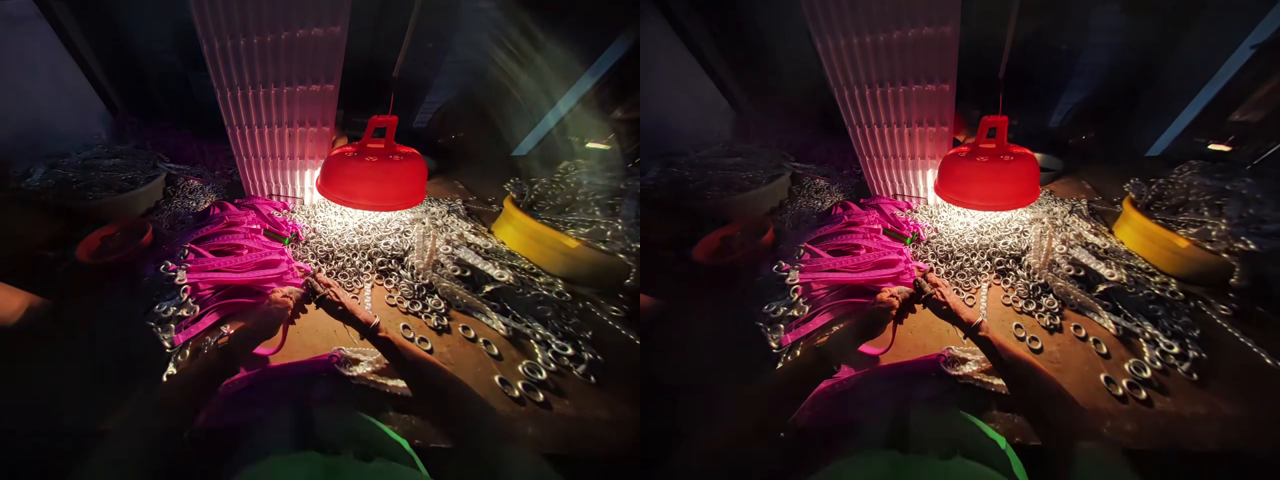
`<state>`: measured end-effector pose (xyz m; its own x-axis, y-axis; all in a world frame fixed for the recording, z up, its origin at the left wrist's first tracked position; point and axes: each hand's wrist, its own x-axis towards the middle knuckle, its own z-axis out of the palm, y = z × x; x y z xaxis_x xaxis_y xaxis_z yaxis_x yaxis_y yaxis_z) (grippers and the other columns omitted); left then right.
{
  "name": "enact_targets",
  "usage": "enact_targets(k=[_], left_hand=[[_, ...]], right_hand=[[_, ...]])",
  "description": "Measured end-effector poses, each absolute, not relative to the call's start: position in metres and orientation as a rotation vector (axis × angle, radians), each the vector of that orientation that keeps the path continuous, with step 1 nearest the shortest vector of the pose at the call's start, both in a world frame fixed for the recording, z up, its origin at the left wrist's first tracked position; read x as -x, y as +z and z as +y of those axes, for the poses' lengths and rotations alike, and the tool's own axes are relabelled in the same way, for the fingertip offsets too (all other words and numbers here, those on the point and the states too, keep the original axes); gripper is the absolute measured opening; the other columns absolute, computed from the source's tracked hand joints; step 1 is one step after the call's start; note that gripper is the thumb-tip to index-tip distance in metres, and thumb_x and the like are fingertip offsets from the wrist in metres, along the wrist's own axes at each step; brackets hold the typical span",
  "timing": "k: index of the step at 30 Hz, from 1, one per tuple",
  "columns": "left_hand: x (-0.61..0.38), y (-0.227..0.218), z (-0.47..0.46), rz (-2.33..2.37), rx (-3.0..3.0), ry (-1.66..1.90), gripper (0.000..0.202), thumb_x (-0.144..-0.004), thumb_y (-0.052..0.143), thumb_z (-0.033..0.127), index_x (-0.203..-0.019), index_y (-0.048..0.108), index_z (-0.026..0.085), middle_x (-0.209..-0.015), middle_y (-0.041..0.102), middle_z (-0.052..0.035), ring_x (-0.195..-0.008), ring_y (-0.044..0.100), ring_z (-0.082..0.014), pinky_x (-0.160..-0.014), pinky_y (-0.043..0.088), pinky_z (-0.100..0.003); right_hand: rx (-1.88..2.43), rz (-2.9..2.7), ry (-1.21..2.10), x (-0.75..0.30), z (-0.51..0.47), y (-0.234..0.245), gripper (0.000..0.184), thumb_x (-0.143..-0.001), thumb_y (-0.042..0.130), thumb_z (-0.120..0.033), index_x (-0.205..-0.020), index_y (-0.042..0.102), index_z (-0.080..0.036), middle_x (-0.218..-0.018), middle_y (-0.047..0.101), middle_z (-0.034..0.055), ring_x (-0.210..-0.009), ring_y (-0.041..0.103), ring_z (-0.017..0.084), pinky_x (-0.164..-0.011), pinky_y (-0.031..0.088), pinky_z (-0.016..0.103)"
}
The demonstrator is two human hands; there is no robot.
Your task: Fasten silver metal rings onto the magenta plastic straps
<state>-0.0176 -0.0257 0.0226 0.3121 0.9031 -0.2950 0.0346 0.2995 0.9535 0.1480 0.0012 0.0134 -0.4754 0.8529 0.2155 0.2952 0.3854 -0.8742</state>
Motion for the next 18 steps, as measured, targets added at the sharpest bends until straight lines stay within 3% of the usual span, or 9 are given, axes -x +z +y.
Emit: enact_targets(k=[2, 4, 8, 12, 15, 18], left_hand=[[0.017, 0.036, -0.025, 1.092, -1.075, 0.749, 0.029, -0.070, 0.059, 0.036, -0.057, 0.045, 0.014, -0.044, 0.037, 0.0069, -0.036, 0.027, -0.0026, -0.038, 0.020, -0.019], [0.018, 0.053, -0.031, 1.100, -1.075, 0.694, 0.029, -0.066, 0.060, 0.039, -0.057, 0.045, 0.015, -0.041, 0.028, 0.0096, -0.035, 0.019, -0.0022, -0.037, 0.013, -0.020], [0.022, 0.072, -0.059, 1.181, -1.201, 0.455, 0.028, -0.066, 0.060, 0.039, -0.062, 0.057, 0.012, -0.043, 0.031, 0.0078, -0.038, 0.022, -0.0038, -0.039, 0.012, -0.023], [0.022, 0.054, -0.095, 0.996, -1.166, 0.380, 0.038, -0.075, 0.058, 0.044, -0.056, 0.047, 0.013, -0.050, 0.032, 0.0056, -0.046, 0.024, -0.0046, -0.044, 0.015, -0.023], [0.019, 0.040, -0.118, 0.897, -1.075, 0.441, 0.049, -0.077, 0.057, 0.051, -0.051, 0.037, 0.015, -0.051, 0.029, 0.0050, -0.048, 0.025, -0.0047, -0.046, 0.017, -0.023], [0.014, 0.040, -0.130, 0.869, -1.044, 0.494, 0.051, -0.075, 0.057, 0.057, -0.053, 0.044, 0.012, -0.052, 0.036, 0.0029, -0.049, 0.032, -0.0057, -0.046, 0.022, -0.022]], right_hand=[[0.979, -2.099, 1.038, -0.153, -0.008, 0.023, 0.023, -0.089, 0.038, -0.038, -0.080, 0.046, -0.018, -0.064, 0.047, -0.0025, -0.056, 0.042, 0.008, -0.055, 0.037, 0.020], [1.004, -2.199, 1.082, -0.158, -0.026, 0.033, 0.022, -0.089, 0.041, -0.039, -0.095, 0.044, -0.019, -0.064, 0.050, -0.0038, -0.049, 0.042, 0.007, -0.048, 0.033, 0.018], [1.088, -2.358, 0.920, -0.168, -0.078, 0.043, 0.026, -0.087, 0.049, -0.031, -0.107, 0.040, -0.018, -0.068, 0.057, 0.0000, -0.051, 0.046, 0.008, -0.048, 0.026, 0.020], [1.145, -2.398, 0.904, -0.175, -0.124, 0.034, 0.027, -0.085, 0.046, -0.023, -0.111, 0.039, -0.015, -0.068, 0.057, 0.0012, -0.053, 0.042, 0.010, -0.051, 0.024, 0.024], [1.191, -2.216, 1.178, -0.177, -0.144, 0.022, 0.024, -0.089, 0.041, -0.032, -0.107, 0.043, -0.017, -0.065, 0.054, -0.0014, -0.053, 0.038, 0.010, -0.051, 0.025, 0.024], [1.255, -1.844, 1.572, -0.172, -0.150, 0.016, 0.028, -0.089, 0.040, -0.044, -0.090, 0.048, -0.018, -0.065, 0.052, -0.0017, -0.055, 0.039, 0.010, -0.051, 0.029, 0.023]])
